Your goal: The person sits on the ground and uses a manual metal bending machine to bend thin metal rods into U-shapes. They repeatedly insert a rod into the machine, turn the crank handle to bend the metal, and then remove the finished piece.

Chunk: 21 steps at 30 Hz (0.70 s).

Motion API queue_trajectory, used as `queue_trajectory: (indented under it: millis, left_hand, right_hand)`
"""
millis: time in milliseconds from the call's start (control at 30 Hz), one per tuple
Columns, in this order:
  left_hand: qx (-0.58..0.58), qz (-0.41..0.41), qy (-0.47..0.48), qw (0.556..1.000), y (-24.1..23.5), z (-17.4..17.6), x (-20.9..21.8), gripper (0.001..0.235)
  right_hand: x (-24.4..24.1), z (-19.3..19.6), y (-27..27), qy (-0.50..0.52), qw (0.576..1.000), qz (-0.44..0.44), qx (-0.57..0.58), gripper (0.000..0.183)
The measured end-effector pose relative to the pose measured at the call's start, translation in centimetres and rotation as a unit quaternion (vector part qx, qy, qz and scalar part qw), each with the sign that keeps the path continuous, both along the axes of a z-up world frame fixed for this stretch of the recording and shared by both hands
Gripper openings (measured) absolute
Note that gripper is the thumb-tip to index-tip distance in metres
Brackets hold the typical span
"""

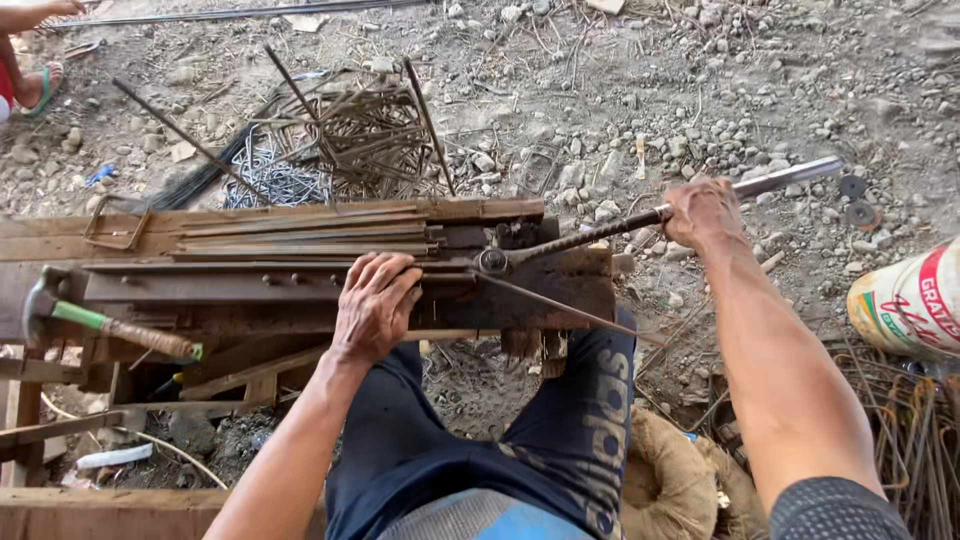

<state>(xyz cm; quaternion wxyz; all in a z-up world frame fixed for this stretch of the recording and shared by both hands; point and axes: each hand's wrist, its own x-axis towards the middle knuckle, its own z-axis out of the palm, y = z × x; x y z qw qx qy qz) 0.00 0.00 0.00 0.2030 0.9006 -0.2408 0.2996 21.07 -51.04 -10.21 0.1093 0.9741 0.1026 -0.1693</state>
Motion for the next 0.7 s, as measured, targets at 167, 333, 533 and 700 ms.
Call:
queue_trajectory:
  millis: [167,333,533,700]
  left_hand:
    - [0.025,0.011,-0.026,0.999,0.3,-1.4,0.0,0.018]
    - [-0.016,0.044,-0.001,0.999,-0.2,-1.6,-1.4,0.025]
    - [-0.463,0.01,0.403,0.789,-5.2,0.3,-11.7,0.045]
    - [-0.724,-0.07,0.591,0.349,-10.6,1.6,-15.3,0.032]
  right_hand:
    - [-11.0,8.3,3.0,-0.011,0.959,-0.246,0.141,0.023]
    - [-22.2,10.8,4.2,-0.049,0.98,-0.16,0.107,0.031]
    - [-27.4,7.1,4.0,-0.036,0.98,-0.196,0.016,0.051]
    - [-26.5,8.7,4.6,-0.025,0.971,-0.233,0.05,0.048]
